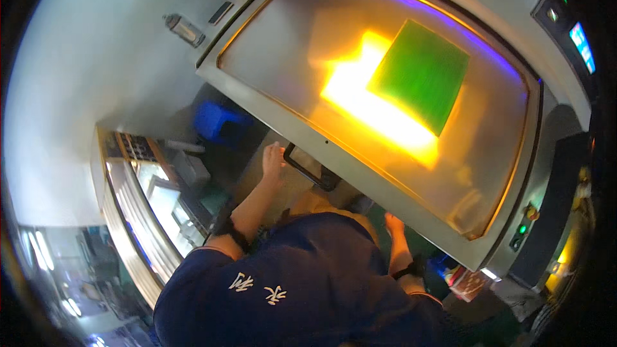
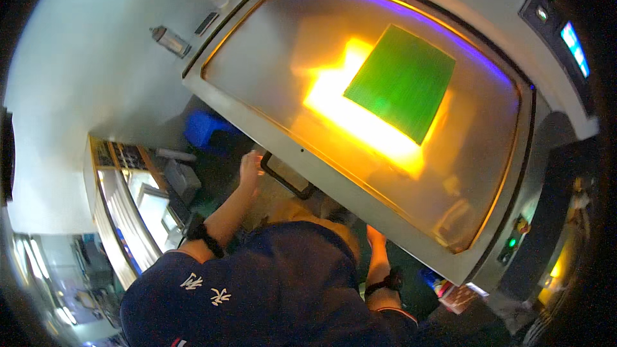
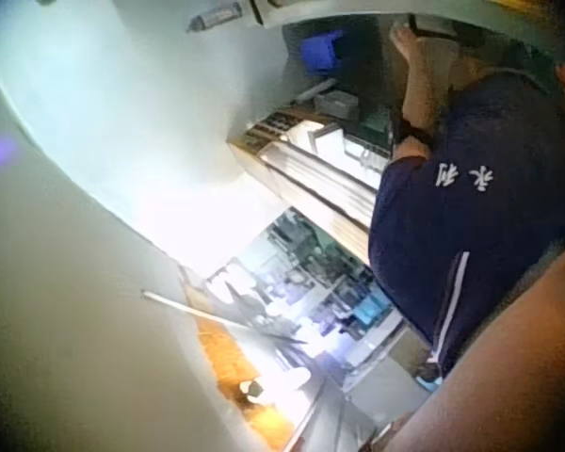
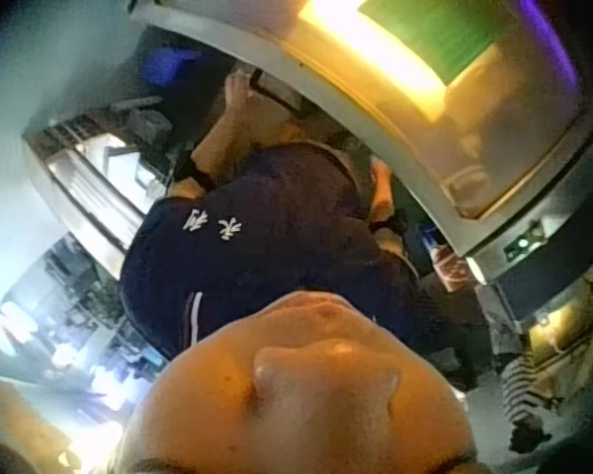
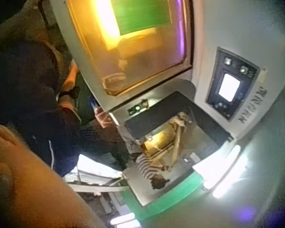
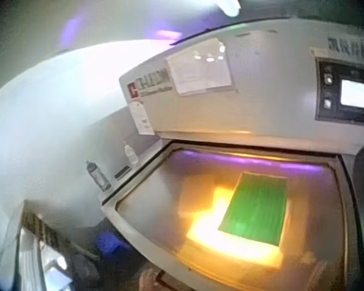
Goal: Processing industrial parts through an exposure machine and organizing them on a production line.
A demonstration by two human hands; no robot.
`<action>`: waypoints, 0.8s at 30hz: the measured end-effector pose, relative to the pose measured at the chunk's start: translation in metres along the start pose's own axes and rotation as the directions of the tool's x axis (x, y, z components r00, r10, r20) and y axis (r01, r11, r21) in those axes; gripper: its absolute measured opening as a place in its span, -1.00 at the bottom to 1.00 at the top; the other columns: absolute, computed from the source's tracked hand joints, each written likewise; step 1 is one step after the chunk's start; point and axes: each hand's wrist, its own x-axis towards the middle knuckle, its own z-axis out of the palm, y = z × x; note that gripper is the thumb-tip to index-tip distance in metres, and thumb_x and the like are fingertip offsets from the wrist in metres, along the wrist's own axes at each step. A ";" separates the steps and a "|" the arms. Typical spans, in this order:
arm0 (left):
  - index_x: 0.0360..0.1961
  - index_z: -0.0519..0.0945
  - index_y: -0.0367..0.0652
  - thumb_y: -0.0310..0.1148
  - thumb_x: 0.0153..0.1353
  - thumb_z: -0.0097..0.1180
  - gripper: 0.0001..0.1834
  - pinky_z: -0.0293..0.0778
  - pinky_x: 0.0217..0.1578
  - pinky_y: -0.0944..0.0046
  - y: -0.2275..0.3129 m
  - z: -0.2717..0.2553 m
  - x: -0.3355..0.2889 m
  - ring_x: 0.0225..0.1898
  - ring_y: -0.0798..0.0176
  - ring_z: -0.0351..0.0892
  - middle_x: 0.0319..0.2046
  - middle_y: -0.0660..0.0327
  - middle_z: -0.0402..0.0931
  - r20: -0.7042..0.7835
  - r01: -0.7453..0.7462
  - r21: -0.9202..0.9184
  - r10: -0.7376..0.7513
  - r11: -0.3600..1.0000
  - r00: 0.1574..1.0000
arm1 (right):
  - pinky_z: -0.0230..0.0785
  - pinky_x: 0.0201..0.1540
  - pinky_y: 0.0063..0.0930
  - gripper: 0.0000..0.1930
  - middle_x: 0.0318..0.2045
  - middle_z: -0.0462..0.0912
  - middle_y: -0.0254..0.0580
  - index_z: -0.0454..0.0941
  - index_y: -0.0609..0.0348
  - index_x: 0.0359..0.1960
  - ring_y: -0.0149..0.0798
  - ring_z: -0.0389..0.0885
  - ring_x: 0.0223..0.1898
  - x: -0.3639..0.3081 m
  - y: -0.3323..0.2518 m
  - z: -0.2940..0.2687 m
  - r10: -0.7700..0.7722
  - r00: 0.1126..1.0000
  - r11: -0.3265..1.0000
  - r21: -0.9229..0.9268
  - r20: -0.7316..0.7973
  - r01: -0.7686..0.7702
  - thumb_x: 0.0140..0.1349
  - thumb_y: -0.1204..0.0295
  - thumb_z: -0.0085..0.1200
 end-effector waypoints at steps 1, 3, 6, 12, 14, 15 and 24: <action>-0.11 0.50 -0.25 -0.03 0.33 0.03 -0.56 0.47 -0.19 0.20 0.010 -0.010 0.008 -0.23 0.25 0.54 -0.25 0.13 0.55 -0.109 -0.180 0.124 0.194 0.976 0.975 | 0.43 -0.45 -0.20 -0.77 -0.46 0.69 -0.08 0.67 0.15 -0.28 -0.06 0.62 -0.50 0.012 -0.024 0.017 -0.018 1.000 0.999 -0.028 -0.024 0.017 0.12 0.39 0.00; -0.04 0.47 -0.28 -0.14 0.34 0.05 -0.61 0.42 -0.06 0.23 0.026 -0.035 0.042 -0.06 0.27 0.46 -0.10 0.14 0.50 0.008 -0.497 0.344 0.527 0.797 0.850 | 0.43 -0.43 -0.19 -0.77 -0.44 0.69 -0.07 0.66 0.15 -0.26 -0.05 0.62 -0.47 0.036 -0.065 0.051 -0.041 0.996 0.996 -0.080 -0.075 0.034 0.13 0.39 -0.01; 0.03 0.45 -0.23 -0.22 0.28 0.13 -0.61 0.34 0.10 0.08 0.082 -0.014 0.052 0.06 0.04 0.43 0.01 0.04 0.45 0.297 -0.699 0.492 0.654 0.519 0.695 | 0.43 -0.40 -0.19 -0.76 -0.40 0.69 -0.07 0.65 0.16 -0.24 -0.04 0.63 -0.43 0.057 -0.107 0.093 -0.011 0.987 0.985 -0.171 -0.160 -0.017 0.14 0.38 -0.01; 0.18 0.44 -0.03 0.01 0.18 0.18 -0.41 -0.03 0.32 -0.30 0.107 0.083 0.065 0.41 -0.11 0.02 0.41 0.09 0.08 0.860 -0.954 0.299 0.438 -0.020 0.260 | 0.44 -0.34 -0.17 -0.75 -0.34 0.69 -0.07 0.64 0.16 -0.19 -0.01 0.63 -0.36 0.081 -0.148 0.129 0.097 0.943 0.931 -0.306 -0.317 -0.199 0.16 0.37 -0.01; 0.24 0.42 0.09 0.16 0.22 0.09 -0.36 -0.22 0.30 -0.50 0.095 0.098 0.054 0.46 -0.09 -0.10 0.45 0.18 0.02 0.965 -0.967 0.160 0.240 -0.200 0.110 | 0.44 -0.32 -0.16 -0.74 -0.32 0.69 -0.06 0.63 0.16 -0.18 0.00 0.63 -0.33 0.084 -0.144 0.130 0.125 0.916 0.914 -0.315 -0.382 -0.256 0.17 0.37 -0.01; 0.27 0.41 0.15 0.20 0.21 0.06 -0.34 -0.31 0.26 -0.61 0.095 0.097 0.049 0.48 -0.08 -0.14 0.46 0.23 -0.02 0.983 -0.971 0.072 0.178 -0.228 0.031 | 0.44 -0.31 -0.16 -0.74 -0.31 0.69 -0.06 0.63 0.17 -0.17 0.01 0.63 -0.32 0.086 -0.150 0.137 0.126 0.907 0.908 -0.322 -0.401 -0.269 0.17 0.37 -0.01; 0.34 0.34 0.26 0.16 0.26 0.00 -0.35 -0.29 0.20 -0.73 0.115 0.111 0.059 0.50 -0.17 -0.26 0.50 0.28 -0.16 0.993 -0.963 0.117 0.005 -0.243 0.119 | 0.45 -0.21 -0.14 -0.71 -0.22 0.69 -0.06 0.61 0.17 -0.10 0.05 0.64 -0.20 0.078 -0.158 0.174 0.169 0.850 0.851 -0.362 -0.499 -0.381 0.21 0.35 -0.01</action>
